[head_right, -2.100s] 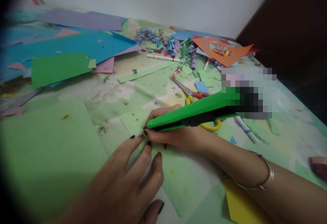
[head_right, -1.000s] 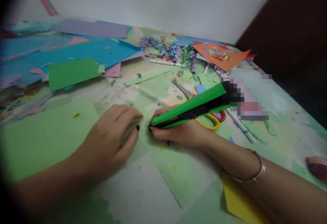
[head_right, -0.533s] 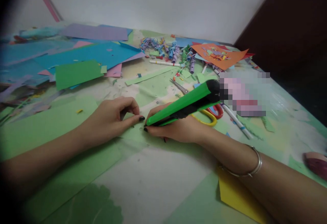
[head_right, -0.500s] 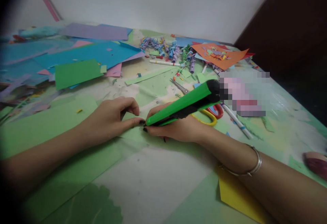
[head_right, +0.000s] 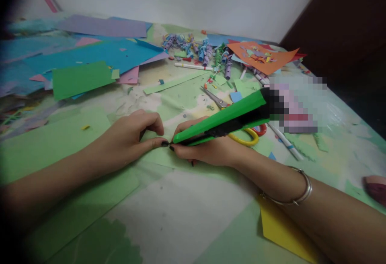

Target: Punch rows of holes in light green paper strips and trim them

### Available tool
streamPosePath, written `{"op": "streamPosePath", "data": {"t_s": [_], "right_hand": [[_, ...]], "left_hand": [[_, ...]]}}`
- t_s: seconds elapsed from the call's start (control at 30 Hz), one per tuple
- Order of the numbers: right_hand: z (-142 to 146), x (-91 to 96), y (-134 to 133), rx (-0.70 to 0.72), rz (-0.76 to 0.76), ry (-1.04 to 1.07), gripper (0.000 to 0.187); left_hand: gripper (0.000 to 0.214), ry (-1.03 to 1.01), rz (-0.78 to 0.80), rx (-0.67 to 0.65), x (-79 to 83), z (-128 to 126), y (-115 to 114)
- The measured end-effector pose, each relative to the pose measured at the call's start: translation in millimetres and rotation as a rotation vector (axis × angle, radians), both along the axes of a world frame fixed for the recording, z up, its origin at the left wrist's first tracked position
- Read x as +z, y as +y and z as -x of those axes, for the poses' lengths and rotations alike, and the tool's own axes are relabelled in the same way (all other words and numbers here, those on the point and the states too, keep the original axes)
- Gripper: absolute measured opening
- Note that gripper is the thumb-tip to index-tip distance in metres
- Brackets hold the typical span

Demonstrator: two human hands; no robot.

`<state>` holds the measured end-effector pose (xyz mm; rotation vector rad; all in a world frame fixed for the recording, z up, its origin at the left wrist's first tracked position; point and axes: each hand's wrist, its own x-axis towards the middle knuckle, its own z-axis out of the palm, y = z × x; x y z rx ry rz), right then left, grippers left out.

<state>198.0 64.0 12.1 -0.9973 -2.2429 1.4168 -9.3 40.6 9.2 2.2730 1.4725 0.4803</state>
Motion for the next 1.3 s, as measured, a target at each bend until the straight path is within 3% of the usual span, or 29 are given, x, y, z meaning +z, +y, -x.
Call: {"op": "streamPosePath", "data": {"t_s": [0.23,0.8,1.3], "right_hand": [[0.4,-1.2,1.3,0.010,-0.050,-0.017,0.010],[4.6,1.0,-0.8,-0.031,0.051,0.044,0.013],[-1.5,-3.8,1.0,0.017,-0.076,0.023,0.007]], "left_hand": [[0.010,-0.002,0.002,-0.005,-0.1,-1.1,-0.5],[0.012,-0.014,0.011,0.018,-2.7,0.0,0.4],[0.011,-0.015,0.021,0.009,-1.1,0.4,1.1]]}}
